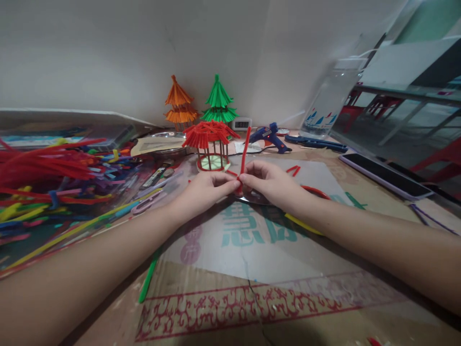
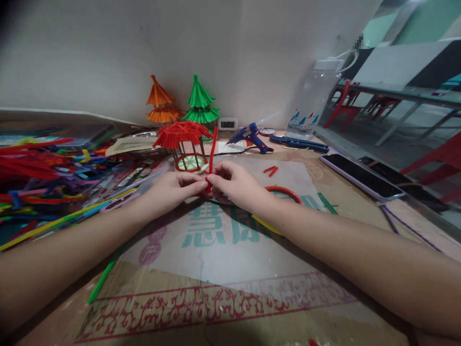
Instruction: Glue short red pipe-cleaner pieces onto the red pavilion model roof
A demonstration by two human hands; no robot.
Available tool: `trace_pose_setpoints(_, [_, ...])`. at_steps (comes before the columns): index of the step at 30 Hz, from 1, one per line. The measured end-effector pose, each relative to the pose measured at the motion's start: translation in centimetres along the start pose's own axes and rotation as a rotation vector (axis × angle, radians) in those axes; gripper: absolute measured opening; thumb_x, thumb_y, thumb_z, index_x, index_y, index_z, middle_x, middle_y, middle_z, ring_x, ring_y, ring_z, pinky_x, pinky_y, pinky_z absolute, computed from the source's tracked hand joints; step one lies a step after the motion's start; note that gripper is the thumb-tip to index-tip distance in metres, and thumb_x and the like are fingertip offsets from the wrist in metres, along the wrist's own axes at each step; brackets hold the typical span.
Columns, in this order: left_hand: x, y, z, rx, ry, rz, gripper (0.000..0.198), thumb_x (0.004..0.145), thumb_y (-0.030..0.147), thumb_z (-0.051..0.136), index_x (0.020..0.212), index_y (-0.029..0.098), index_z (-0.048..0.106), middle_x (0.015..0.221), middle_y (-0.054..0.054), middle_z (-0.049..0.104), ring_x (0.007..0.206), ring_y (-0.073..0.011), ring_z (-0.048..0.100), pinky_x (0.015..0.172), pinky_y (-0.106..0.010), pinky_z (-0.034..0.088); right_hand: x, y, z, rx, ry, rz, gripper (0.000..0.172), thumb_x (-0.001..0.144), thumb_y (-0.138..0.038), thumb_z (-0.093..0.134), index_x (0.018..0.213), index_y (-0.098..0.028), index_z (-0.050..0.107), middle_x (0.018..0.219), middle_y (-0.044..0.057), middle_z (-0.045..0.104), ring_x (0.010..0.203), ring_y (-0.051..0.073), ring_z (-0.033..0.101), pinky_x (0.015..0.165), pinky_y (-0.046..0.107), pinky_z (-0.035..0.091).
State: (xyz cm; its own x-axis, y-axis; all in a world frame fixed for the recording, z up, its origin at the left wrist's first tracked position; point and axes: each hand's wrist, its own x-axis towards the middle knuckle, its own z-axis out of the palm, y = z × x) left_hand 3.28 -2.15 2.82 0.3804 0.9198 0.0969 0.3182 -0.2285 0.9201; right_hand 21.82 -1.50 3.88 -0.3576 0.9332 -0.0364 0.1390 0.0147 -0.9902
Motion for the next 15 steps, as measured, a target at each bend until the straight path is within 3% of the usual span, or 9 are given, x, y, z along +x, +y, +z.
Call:
trace_pose_setpoints(6, [-0.06,0.06,0.08,-0.028,-0.010,0.006,0.024,0.085,0.037,0.064,0.088,0.016,0.076,0.088,-0.005,0.077,0.079,-0.0164,0.069,0.078,-0.028,0.052,0.17,0.09,0.07,0.008,-0.022,-0.003,0.012,0.087,-0.025,0.063,0.082,-0.020,0.052,0.059,-0.005,0.056,0.047,0.008,0.052,0.041,0.017,0.038])
trace_pose_setpoints(15, [-0.07,0.24,0.09,-0.002,-0.001,0.012,0.021,0.085,0.035,0.063,0.084,0.017,0.074,0.085,-0.004,0.077,0.076,-0.0153,0.067,0.076,-0.027,0.051,0.16,-0.07,0.13,-0.060,-0.008,-0.036,0.011,0.088,-0.023,0.061,0.081,-0.020,0.054,0.061,-0.004,0.058,0.053,0.010,0.055,0.048,0.020,0.043])
